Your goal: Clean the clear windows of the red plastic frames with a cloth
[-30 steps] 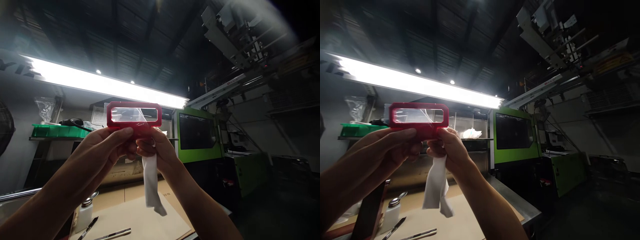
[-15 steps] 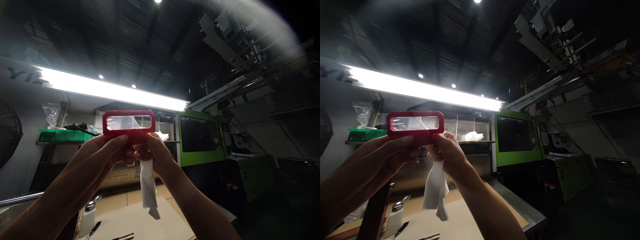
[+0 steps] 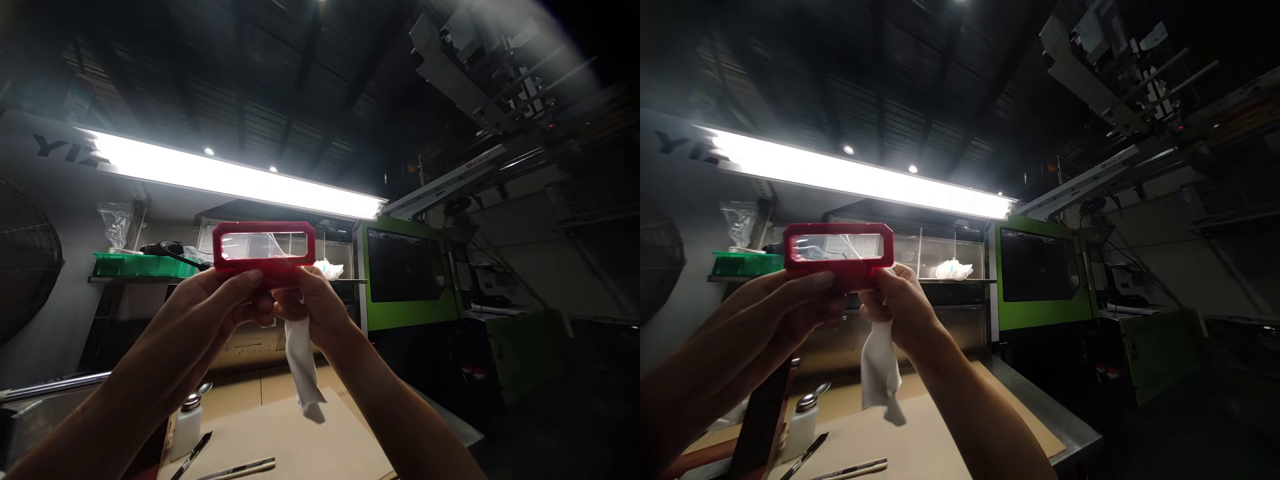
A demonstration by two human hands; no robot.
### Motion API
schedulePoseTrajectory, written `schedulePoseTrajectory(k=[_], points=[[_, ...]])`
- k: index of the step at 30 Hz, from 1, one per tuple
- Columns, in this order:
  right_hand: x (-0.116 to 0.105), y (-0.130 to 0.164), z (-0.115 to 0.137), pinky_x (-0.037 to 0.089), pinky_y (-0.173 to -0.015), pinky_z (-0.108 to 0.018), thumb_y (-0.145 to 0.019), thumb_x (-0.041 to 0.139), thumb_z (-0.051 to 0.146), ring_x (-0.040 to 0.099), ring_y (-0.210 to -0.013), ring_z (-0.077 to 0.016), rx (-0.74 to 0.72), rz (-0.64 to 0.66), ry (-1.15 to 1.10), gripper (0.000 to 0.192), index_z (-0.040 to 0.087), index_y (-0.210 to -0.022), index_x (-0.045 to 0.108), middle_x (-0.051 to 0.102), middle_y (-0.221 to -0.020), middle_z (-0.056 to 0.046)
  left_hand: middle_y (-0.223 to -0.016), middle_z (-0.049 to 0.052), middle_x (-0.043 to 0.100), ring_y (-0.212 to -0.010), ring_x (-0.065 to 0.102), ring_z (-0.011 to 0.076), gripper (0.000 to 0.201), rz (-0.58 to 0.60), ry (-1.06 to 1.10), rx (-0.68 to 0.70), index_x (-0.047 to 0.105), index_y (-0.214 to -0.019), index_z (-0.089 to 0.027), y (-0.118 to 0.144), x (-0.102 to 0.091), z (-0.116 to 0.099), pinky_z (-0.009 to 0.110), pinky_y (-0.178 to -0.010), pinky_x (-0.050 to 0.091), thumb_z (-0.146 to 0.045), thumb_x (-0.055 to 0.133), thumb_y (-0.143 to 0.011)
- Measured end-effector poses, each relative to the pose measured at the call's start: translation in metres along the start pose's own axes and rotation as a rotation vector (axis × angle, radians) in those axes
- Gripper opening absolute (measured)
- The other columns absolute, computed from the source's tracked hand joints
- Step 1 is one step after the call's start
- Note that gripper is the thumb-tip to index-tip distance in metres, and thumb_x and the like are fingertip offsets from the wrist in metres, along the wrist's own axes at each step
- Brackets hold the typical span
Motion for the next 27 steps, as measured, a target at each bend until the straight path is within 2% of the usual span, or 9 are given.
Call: schedulePoseTrajectory(k=[3, 6, 10, 12, 14, 16, 19, 23, 27], points=[[0.0, -0.001, -0.003, 0.01, -0.035, -0.019, -0.063, 0.068, 0.036, 0.019, -0.035, -0.0007, 0.002, -0.008, -0.03, 0.041, 0.019, -0.046, 0.034, 0.029, -0.04, 0.011, -0.064, 0.005, 0.069, -0.058, 0.062, 0.0123, 0.012, 0.112, -0.121, 0.039, 0.073, -0.083, -0.013, -0.006, -0.006, 0.005, 0.016, -0.054, 0.052, -0.018, 0.068, -0.073], [-0.005, -0.001, 0.001, 0.012, -0.034, -0.018, -0.064, 0.068, 0.03, 0.017, -0.036, -0.0009, -0.005, -0.075, -0.109, 0.037, 0.019, -0.049, 0.036, 0.029, -0.043, 0.011, -0.064, 0.004, 0.069, -0.057, 0.062, 0.0121, 0.013, 0.075, -0.144, 0.016, 0.072, -0.079, -0.014, -0.009, -0.015, 0.01, 0.017, -0.056, 0.053, -0.024, 0.071, -0.073], [-0.018, 0.014, 0.021, 0.011, -0.031, -0.016, -0.071, 0.064, 0.024, 0.008, -0.035, -0.0023, -0.238, -0.218, -0.212, 0.02, 0.02, -0.062, 0.046, 0.022, -0.044, 0.013, -0.063, 0.004, 0.071, -0.059, 0.065, 0.0128, 0.016, -0.008, -0.172, -0.002, 0.072, -0.079, -0.014, -0.008, -0.024, 0.015, 0.017, -0.06, 0.054, -0.028, 0.074, -0.071], [-0.02, 0.029, 0.029, 0.011, -0.03, -0.017, -0.077, 0.059, 0.025, 0.008, -0.034, -0.0033, -0.364, -0.246, -0.149, 0.015, 0.021, -0.065, 0.051, 0.021, -0.043, 0.013, -0.063, 0.005, 0.072, -0.06, 0.066, 0.0132, 0.019, -0.034, -0.156, 0.005, 0.071, -0.08, -0.013, -0.006, -0.027, 0.016, 0.017, -0.061, 0.054, -0.03, 0.073, -0.072], [-0.015, 0.047, 0.03, 0.016, -0.031, -0.019, -0.083, 0.055, 0.027, 0.014, -0.034, -0.0038, -0.431, -0.2, 0.091, 0.017, 0.021, -0.067, 0.058, 0.027, -0.043, 0.011, -0.063, 0.005, 0.072, -0.061, 0.066, 0.0135, 0.021, -0.056, -0.166, -0.005, 0.071, -0.081, -0.013, -0.004, -0.029, 0.017, 0.017, -0.061, 0.054, -0.031, 0.073, -0.072], [-0.003, 0.061, 0.023, 0.025, -0.036, -0.02, -0.084, 0.054, 0.024, 0.027, -0.037, -0.0047, -0.457, -0.067, 0.51, 0.014, 0.022, -0.077, 0.065, 0.041, -0.047, 0.008, -0.063, 0.004, 0.072, -0.061, 0.066, 0.0126, 0.02, -0.069, -0.197, -0.006, 0.071, -0.079, -0.013, -0.003, -0.031, 0.019, 0.016, -0.06, 0.053, -0.032, 0.072, -0.073], [0.013, 0.07, 0.006, 0.036, -0.044, -0.021, -0.082, 0.05, 0.015, 0.039, -0.043, -0.0064, -0.561, 0.1, 1.089, 0.032, 0.02, -0.111, 0.062, 0.057, -0.059, 0.005, -0.065, 0.003, 0.071, -0.054, 0.062, 0.0102, 0.021, -0.044, -0.218, 0.021, 0.071, -0.078, -0.015, -0.001, -0.033, 0.023, 0.014, -0.05, 0.05, -0.036, 0.071, -0.073], [0.009, 0.059, -0.004, 0.035, -0.044, -0.022, -0.08, 0.039, 0.013, 0.041, -0.04, -0.0087, -0.748, -0.039, 1.516, 0.054, 0.012, -0.134, 0.042, 0.06, -0.054, 0.005, -0.065, 0.002, 0.071, -0.057, 0.065, 0.012, 0.037, -0.075, -0.219, -0.005, 0.072, -0.086, -0.017, 0.002, -0.038, 0.03, 0.013, -0.049, 0.051, -0.046, 0.075, -0.064], [-0.007, 0.052, -0.012, 0.031, -0.043, -0.026, -0.08, 0.038, 0.013, 0.04, -0.04, -0.0113, -0.693, -0.08, 1.762, 0.058, 0.008, -0.137, 0.038, 0.057, -0.05, 0.002, -0.058, 0.003, 0.068, -0.054, 0.064, 0.0124, 0.043, -0.132, -0.207, -0.086, 0.072, -0.081, -0.017, 0.007, -0.044, 0.037, 0.013, -0.05, 0.052, -0.049, 0.08, -0.053]])
Point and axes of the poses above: each hand's wrist, its own y-axis away from the middle knuckle, its own x-axis out of the palm, z = x × y, the point moved 2 cm from there along -y, towards the middle knuckle
